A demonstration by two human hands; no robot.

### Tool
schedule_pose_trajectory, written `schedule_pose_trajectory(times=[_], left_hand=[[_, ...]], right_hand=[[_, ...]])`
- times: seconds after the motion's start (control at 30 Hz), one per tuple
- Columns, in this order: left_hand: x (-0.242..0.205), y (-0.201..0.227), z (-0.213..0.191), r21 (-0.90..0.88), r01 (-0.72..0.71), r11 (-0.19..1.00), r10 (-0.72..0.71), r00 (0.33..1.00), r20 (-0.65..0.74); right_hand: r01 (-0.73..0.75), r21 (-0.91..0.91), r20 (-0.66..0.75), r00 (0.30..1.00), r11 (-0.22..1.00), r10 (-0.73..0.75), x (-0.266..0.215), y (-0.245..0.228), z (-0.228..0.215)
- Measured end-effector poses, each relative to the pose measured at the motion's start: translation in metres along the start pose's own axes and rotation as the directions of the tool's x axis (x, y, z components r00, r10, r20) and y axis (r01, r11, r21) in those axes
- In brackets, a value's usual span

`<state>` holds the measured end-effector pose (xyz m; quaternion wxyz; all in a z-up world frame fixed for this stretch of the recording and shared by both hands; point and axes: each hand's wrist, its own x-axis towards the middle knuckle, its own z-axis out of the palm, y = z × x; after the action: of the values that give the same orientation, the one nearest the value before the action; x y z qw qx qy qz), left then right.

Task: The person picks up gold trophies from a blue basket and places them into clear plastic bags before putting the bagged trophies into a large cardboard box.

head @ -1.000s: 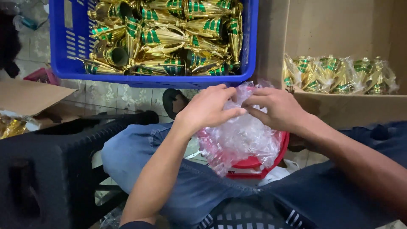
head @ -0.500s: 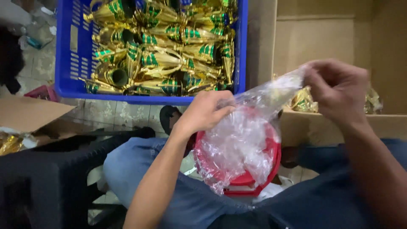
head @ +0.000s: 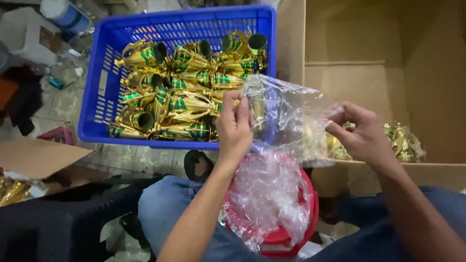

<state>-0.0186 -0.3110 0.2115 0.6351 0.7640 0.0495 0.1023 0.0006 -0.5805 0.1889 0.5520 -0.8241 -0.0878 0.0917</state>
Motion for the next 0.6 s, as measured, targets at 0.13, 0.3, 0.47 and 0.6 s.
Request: schedule_pose_trajectory(times=[0.13,0.3,0.47,0.6], left_hand=[[0.004,0.001,0.006,0.222,-0.179,0.959,0.206,0.973,-0.108],[0.012,0.005,0.010,0.389,-0.160,0.907,0.229,0.964,-0.137],[0.012,0.000,0.031,0.552,-0.283,0.785,0.395,0.914,-0.093],[-0.017,0.011,0.061,0.443,-0.485,0.754,0.444,0.873,0.199]], right_hand=[[0.029,0.069,-0.140,0.990,0.997,-0.019,0.002,0.014,-0.002],[0.062,0.085,-0.252,0.967,0.994,-0.039,0.001,0.005,-0.008],[0.085,-0.049,-0.370,0.924,0.995,-0.097,0.002,-0.002,-0.003],[0.128,-0.057,-0.358,0.923,0.990,-0.140,0.007,0.009,0.012]])
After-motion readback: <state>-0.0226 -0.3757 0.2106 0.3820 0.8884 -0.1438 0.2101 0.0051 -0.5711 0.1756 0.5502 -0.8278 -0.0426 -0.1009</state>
